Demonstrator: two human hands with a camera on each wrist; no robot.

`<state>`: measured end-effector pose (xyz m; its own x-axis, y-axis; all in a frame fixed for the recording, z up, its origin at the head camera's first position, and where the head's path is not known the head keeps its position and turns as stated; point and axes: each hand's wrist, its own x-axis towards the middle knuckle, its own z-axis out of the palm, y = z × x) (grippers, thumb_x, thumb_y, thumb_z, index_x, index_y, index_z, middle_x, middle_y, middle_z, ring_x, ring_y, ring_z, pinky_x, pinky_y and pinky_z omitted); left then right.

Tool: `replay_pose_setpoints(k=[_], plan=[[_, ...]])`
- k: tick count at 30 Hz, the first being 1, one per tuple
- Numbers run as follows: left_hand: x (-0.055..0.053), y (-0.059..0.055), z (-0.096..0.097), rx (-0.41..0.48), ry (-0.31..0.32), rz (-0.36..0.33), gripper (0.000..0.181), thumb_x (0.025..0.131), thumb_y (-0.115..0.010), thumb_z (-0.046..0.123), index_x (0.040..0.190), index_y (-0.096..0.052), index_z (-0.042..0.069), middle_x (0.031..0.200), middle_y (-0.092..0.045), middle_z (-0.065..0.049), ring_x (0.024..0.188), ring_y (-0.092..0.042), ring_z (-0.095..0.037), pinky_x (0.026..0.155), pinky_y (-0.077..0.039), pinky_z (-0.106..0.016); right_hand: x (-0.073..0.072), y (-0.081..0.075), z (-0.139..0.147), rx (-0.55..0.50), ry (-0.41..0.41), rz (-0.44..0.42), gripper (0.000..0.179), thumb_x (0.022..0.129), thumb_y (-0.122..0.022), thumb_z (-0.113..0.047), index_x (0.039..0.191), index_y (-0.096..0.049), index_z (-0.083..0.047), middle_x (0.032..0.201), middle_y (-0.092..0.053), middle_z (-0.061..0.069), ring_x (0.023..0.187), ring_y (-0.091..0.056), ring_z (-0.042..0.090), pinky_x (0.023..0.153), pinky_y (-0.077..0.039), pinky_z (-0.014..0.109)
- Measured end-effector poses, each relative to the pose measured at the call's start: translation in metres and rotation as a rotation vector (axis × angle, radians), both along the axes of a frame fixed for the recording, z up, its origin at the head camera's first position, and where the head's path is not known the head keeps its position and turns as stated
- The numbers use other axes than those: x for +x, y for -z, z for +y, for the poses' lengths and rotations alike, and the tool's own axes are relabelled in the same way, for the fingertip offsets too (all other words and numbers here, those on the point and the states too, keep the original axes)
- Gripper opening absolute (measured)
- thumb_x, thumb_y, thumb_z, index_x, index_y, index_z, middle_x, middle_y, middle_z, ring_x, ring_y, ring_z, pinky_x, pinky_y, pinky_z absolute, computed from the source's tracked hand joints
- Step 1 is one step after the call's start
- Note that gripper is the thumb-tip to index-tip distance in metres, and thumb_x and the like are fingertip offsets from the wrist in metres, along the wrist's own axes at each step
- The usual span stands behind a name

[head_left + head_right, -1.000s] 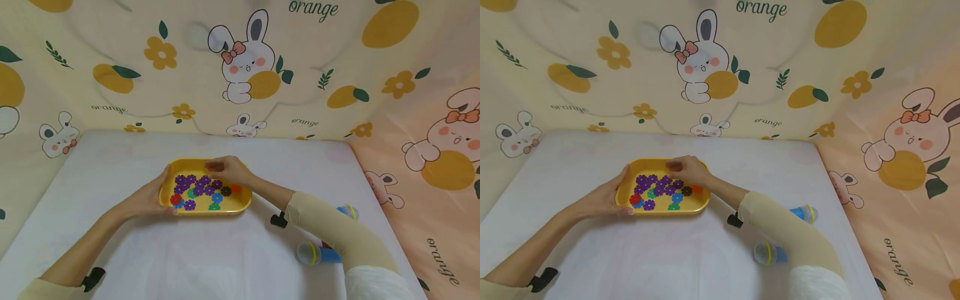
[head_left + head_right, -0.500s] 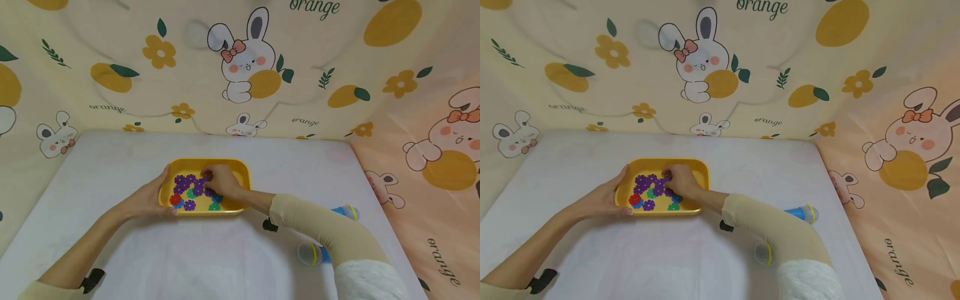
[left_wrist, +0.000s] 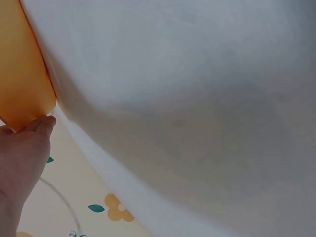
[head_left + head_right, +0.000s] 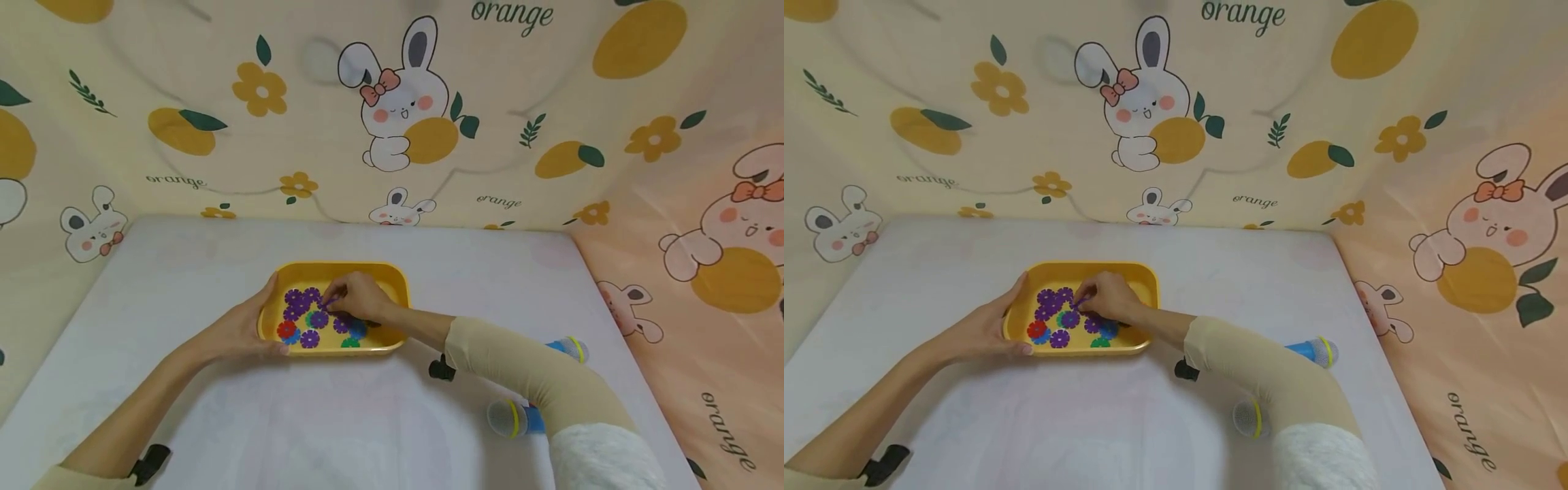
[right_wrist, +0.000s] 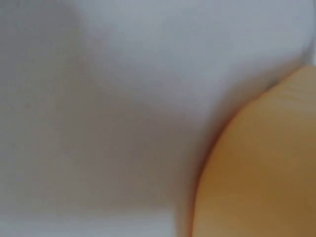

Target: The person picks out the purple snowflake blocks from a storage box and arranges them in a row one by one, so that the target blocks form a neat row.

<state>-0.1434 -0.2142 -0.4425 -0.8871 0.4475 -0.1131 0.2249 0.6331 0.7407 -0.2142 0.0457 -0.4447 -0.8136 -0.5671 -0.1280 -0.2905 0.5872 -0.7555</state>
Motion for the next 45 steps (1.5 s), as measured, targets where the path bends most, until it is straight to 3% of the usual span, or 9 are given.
replay_pose_setpoints(k=[7, 12, 18, 25, 32, 39, 45], plan=[[-0.001, -0.003, 0.0, -0.011, 0.002, 0.005, 0.134, 0.071, -0.088, 0.046, 0.159, 0.007, 0.009, 0.163, -0.011, -0.024, 0.145, -0.021, -0.049, 0.115, -0.025, -0.06, -0.017, -0.027, 0.012, -0.13, 0.007, -0.131, 0.018, 0.094, -0.069, -0.012, 0.11, -0.076, -0.004, 0.095, -0.075, 0.0, 0.083, -0.07, 0.016, 0.076, -0.059, 0.029], [0.0, -0.003, 0.0, -0.021, -0.008, -0.003, 0.136, 0.07, -0.088, 0.047, 0.159, 0.007, 0.009, 0.163, -0.011, -0.024, 0.145, -0.021, -0.048, 0.114, -0.025, -0.06, -0.034, -0.047, 0.025, -0.149, 0.015, -0.065, 0.026, 0.092, -0.073, -0.014, 0.117, -0.074, -0.008, 0.103, -0.075, -0.001, 0.089, -0.068, 0.013, 0.082, -0.057, 0.027], [0.003, -0.003, 0.0, -0.02, -0.022, -0.015, 0.137, 0.068, -0.088, 0.048, 0.159, 0.006, 0.007, 0.162, -0.013, -0.025, 0.144, -0.022, -0.049, 0.114, -0.026, -0.06, -0.063, -0.052, 0.036, -0.146, 0.006, 0.02, 0.034, 0.09, -0.074, -0.012, 0.124, -0.071, -0.01, 0.112, -0.073, 0.001, 0.093, -0.066, 0.013, 0.082, -0.055, 0.024], [0.009, 0.001, -0.001, 0.004, -0.03, -0.035, 0.137, 0.069, -0.089, 0.046, 0.159, 0.006, 0.007, 0.162, -0.013, -0.026, 0.143, -0.026, -0.049, 0.112, -0.031, -0.059, -0.105, -0.033, 0.038, -0.118, 0.097, 0.031, 0.033, 0.09, -0.075, -0.012, 0.122, -0.072, -0.009, 0.111, -0.074, 0.004, 0.094, -0.067, 0.014, 0.083, -0.055, 0.023], [0.009, -0.001, -0.001, 0.004, -0.034, -0.038, 0.137, 0.068, -0.089, 0.046, 0.159, 0.007, 0.009, 0.163, -0.012, -0.025, 0.144, -0.023, -0.049, 0.112, -0.029, -0.059, -0.133, -0.009, 0.035, -0.021, 0.156, 0.053, 0.034, 0.087, -0.078, -0.016, 0.12, -0.073, -0.01, 0.113, -0.074, 0.004, 0.096, -0.066, 0.014, 0.082, -0.054, 0.023], [0.007, -0.004, 0.001, 0.023, -0.024, -0.036, 0.136, 0.069, -0.089, 0.044, 0.159, 0.006, 0.007, 0.163, -0.012, -0.025, 0.145, -0.021, -0.048, 0.113, -0.027, -0.06, -0.148, 0.011, 0.034, 0.046, 0.127, 0.048, 0.03, 0.091, -0.074, -0.017, 0.12, -0.073, -0.011, 0.113, -0.073, 0.004, 0.101, -0.064, 0.017, 0.091, -0.052, 0.026], [0.007, -0.003, 0.001, 0.024, -0.029, -0.029, 0.137, 0.068, -0.089, 0.044, 0.159, 0.006, 0.006, 0.162, -0.014, -0.027, 0.142, -0.028, -0.049, 0.111, -0.033, -0.058, -0.15, 0.022, 0.036, 0.011, 0.178, 0.036, 0.03, 0.089, -0.076, -0.021, 0.118, -0.075, -0.01, 0.09, -0.072, 0.004, 0.079, -0.061, 0.016, 0.069, -0.05, 0.019]])
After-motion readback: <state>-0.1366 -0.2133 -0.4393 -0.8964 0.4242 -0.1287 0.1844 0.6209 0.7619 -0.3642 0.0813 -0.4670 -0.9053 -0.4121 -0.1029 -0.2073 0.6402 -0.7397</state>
